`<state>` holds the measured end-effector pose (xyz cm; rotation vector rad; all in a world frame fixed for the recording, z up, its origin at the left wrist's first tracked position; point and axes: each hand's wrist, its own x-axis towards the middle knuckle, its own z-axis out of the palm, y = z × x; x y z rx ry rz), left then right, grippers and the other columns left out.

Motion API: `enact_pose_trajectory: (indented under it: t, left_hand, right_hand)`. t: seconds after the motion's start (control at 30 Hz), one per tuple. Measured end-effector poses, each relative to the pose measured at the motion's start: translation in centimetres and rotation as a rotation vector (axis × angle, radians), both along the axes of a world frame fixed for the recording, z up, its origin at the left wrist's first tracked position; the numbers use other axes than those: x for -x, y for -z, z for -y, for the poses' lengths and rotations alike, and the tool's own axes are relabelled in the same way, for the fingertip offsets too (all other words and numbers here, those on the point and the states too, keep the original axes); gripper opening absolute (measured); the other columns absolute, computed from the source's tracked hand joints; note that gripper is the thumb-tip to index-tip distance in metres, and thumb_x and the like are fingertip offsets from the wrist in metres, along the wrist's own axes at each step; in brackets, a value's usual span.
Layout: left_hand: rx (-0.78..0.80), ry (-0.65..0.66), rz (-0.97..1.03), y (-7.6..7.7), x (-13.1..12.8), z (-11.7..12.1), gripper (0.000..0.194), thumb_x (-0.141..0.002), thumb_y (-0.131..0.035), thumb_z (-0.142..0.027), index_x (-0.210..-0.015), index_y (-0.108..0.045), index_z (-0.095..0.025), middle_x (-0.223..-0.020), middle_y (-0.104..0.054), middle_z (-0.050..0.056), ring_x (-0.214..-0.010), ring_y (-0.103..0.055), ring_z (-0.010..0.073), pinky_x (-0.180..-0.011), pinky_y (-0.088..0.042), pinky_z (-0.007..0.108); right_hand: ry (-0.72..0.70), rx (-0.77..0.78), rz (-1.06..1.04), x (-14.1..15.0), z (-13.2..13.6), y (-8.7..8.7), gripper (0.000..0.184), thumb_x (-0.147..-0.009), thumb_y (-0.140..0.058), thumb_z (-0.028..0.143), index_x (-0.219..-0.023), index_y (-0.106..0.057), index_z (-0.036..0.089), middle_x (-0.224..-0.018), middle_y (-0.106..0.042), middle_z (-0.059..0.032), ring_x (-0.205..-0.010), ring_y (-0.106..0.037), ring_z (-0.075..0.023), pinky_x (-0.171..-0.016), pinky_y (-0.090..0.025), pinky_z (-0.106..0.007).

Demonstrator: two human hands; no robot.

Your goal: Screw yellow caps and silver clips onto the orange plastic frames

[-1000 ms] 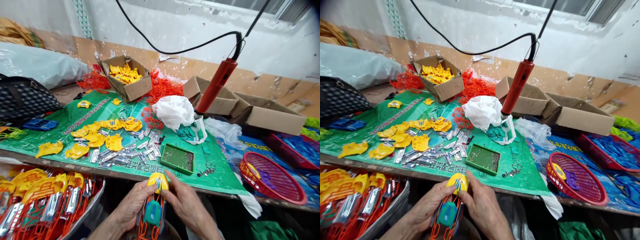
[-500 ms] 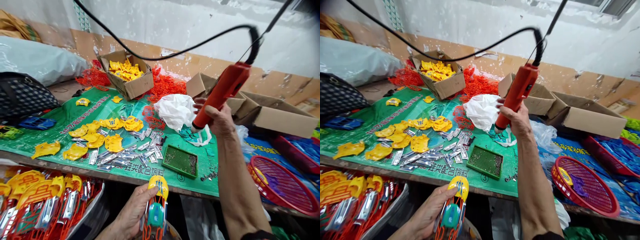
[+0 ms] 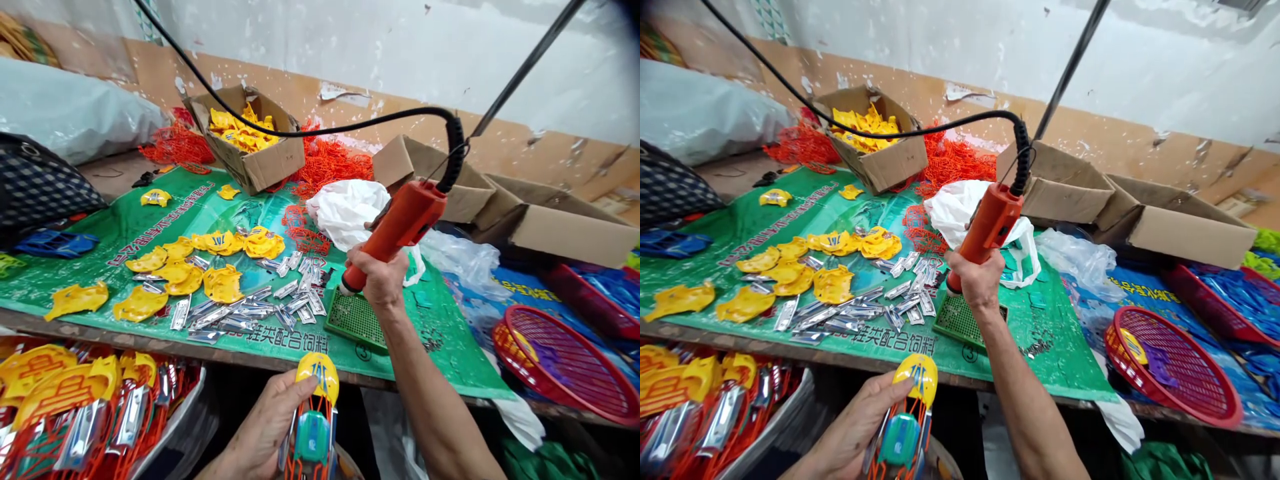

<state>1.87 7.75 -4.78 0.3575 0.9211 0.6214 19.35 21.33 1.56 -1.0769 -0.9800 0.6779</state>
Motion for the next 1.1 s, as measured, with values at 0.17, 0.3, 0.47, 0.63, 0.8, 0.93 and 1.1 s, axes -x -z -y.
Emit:
enact_pose_trajectory:
  t: [0.17, 0.3, 0.47, 0.63, 0.8, 0.93, 1.1]
  left_hand:
    - [-0.013, 0.036, -0.011, 0.3, -0.3, -0.1, 0.032, -0.074, -0.077, -0.040, -0.084, -0.069, -0.011, -0.064, -0.067, 0.006, -0.050, -0.062, 0.0136, -0.048, -0.047, 0.021]
    - [-0.017, 0.043, -0.010, 0.1, -0.5, -0.2, 0.032, -0.075, -0.076, -0.040, -0.084, -0.069, -0.010, -0.063, -0.067, 0.006, -0.049, -0.062, 0.0135, -0.048, -0.047, 0.021]
    - [-0.012, 0.047, -0.002, 0.2, -0.6, -0.3, 0.033, -0.074, -0.076, -0.040, -0.085, -0.069, -0.011, -0.064, -0.068, 0.006, -0.049, -0.063, 0.0142, -0.047, -0.047, 0.021]
    - [0.006, 0.035, -0.007, 0.4, -0.7, -0.3, 0.034, -0.073, -0.077, -0.041, -0.084, -0.069, -0.010, -0.062, -0.068, 0.007, -0.049, -0.063, 0.0151, -0.047, -0.047, 0.022]
    - [0.015, 0.019, -0.022, 0.5, -0.7, -0.2, 0.034, -0.070, -0.079, -0.040, -0.082, -0.069, -0.009, -0.062, -0.067, 0.006, -0.048, -0.062, 0.0144, -0.047, -0.048, 0.022]
    - [-0.007, 0.012, 0.005, 0.8, -0.7, -0.3, 0.039, -0.070, -0.079, -0.041, -0.088, -0.071, -0.008, -0.062, -0.067, 0.006, -0.047, -0.061, 0.0138, -0.047, -0.048, 0.023]
    - [-0.005, 0.012, 0.014, 0.6, -0.9, -0.3, 0.039, -0.070, -0.079, -0.040, -0.091, -0.071, -0.008, -0.062, -0.067, 0.006, -0.047, -0.061, 0.0136, -0.047, -0.048, 0.023]
  right_hand:
    - [-0.019, -0.009, -0.025, -0.2, 0.2, 0.3, 0.014, -0.055, -0.073, 0.022, -0.059, -0.060, 0.019, -0.058, -0.057, 0.0031, -0.049, -0.051, -0.0129, -0.049, -0.046, -0.033]
    - [-0.014, 0.005, -0.010, -0.3, 0.3, 0.8, 0.013, -0.056, -0.072, 0.022, -0.057, -0.059, 0.019, -0.057, -0.056, 0.0030, -0.048, -0.051, -0.0128, -0.048, -0.045, -0.032]
    - [0.002, 0.016, 0.013, -0.4, 0.3, 1.2, 0.014, -0.056, -0.072, 0.023, -0.062, -0.060, 0.018, -0.056, -0.055, 0.0035, -0.048, -0.050, -0.0127, -0.048, -0.044, -0.032]
    - [-0.013, 0.032, 0.033, -0.3, 0.3, 1.2, 0.014, -0.057, -0.071, 0.024, -0.061, -0.059, 0.019, -0.058, -0.055, 0.0035, -0.050, -0.051, -0.0127, -0.051, -0.046, -0.032]
    - [-0.007, 0.032, 0.030, -0.1, 0.6, 1.0, 0.015, -0.057, -0.072, 0.022, -0.059, -0.058, 0.019, -0.059, -0.056, 0.0030, -0.051, -0.051, -0.0130, -0.052, -0.046, -0.033]
    - [0.001, 0.028, 0.032, 0.3, 0.7, 0.8, 0.014, -0.055, -0.072, 0.022, -0.062, -0.060, 0.020, -0.057, -0.057, 0.0037, -0.051, -0.051, -0.0129, -0.051, -0.045, -0.032]
    - [0.003, 0.025, 0.042, 0.5, 0.9, 0.7, 0.014, -0.056, -0.072, 0.022, -0.061, -0.059, 0.019, -0.057, -0.056, 0.0038, -0.051, -0.050, -0.0129, -0.051, -0.045, -0.032]
